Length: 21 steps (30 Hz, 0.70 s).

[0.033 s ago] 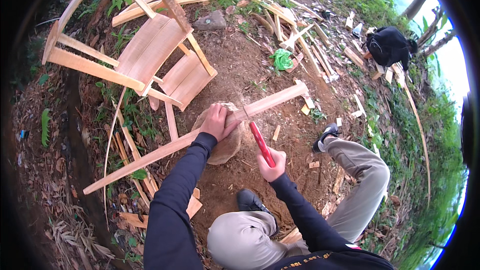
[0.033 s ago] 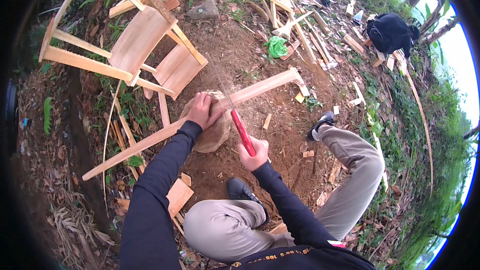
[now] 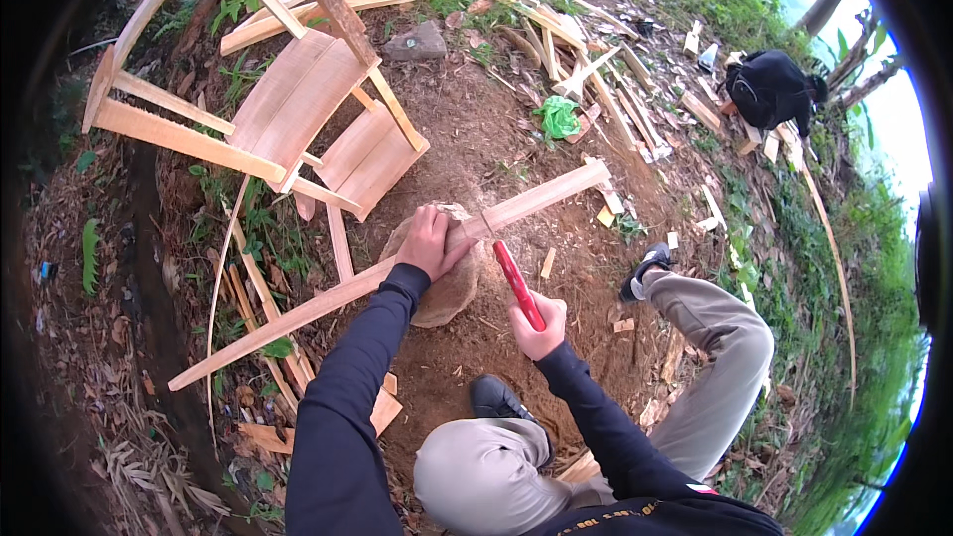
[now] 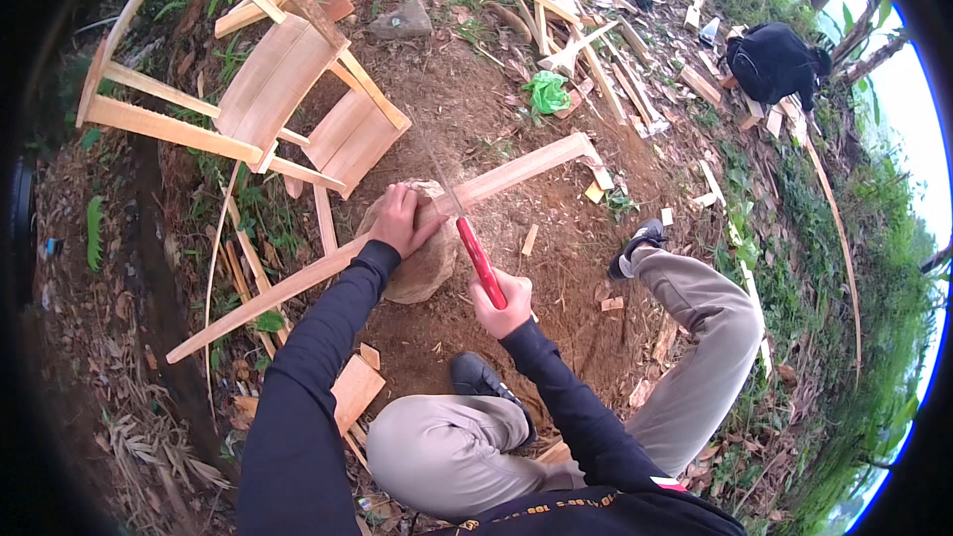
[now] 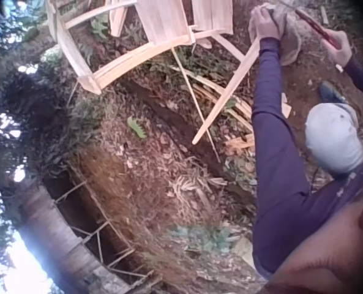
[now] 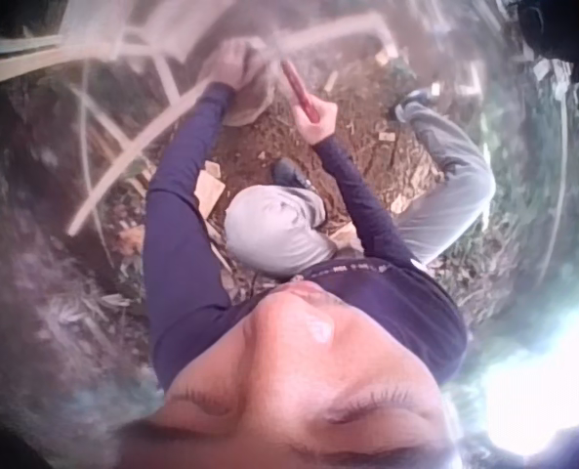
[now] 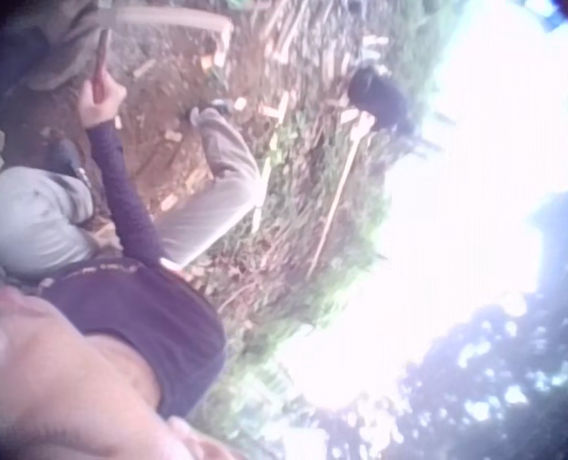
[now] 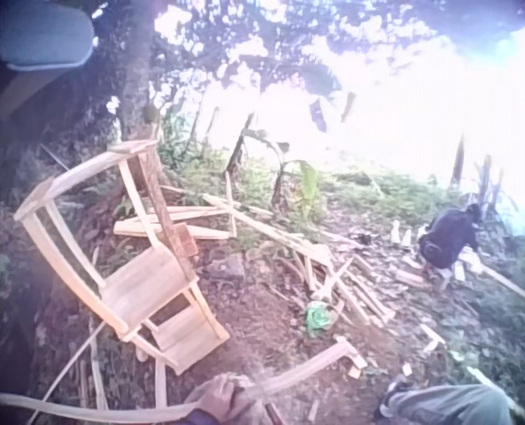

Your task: The person uses a red hand saw to cut a long wooden plank resting on a tree stump. They hold the wood steady with their left hand while sawing with their right hand. After cutting a section, they pick up the cut piece and place it on the ground next to a wooden chair frame.

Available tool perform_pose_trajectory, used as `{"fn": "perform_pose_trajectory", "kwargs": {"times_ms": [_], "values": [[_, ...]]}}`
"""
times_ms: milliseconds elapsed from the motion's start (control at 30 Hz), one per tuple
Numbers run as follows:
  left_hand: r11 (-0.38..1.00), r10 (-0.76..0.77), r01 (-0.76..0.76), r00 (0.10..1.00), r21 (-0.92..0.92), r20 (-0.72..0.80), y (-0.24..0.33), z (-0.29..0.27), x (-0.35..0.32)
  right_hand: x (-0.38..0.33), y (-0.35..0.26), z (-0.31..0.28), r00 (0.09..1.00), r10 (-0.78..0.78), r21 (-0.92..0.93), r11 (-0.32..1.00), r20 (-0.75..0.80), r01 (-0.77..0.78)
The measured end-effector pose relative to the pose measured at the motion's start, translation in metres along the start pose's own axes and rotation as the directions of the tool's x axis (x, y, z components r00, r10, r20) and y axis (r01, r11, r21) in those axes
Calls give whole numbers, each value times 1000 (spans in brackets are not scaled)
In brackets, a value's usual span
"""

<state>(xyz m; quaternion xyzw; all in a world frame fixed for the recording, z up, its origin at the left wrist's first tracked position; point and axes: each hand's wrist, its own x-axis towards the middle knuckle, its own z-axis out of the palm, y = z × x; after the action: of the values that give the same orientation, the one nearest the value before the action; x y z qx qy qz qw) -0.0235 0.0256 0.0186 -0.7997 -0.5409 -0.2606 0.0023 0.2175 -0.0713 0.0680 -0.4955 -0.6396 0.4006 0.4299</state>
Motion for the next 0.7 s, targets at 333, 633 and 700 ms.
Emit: {"fn": "perform_pose_trajectory", "kwargs": {"times_ms": [333,633,700], "values": [[999,12,-13,1000,-44,-21,5,3,-2,-49,6,-29,1000,-8,-93,996,11,9],[1000,-28,28,1000,-7,8,-2,3,-8,-55,-12,-32,1000,20,-63,998,10,-19],[998,9,-12,999,-70,-34,5,2,5,-91,-5,-55,1000,-6,-18,1000,-13,6]]}}
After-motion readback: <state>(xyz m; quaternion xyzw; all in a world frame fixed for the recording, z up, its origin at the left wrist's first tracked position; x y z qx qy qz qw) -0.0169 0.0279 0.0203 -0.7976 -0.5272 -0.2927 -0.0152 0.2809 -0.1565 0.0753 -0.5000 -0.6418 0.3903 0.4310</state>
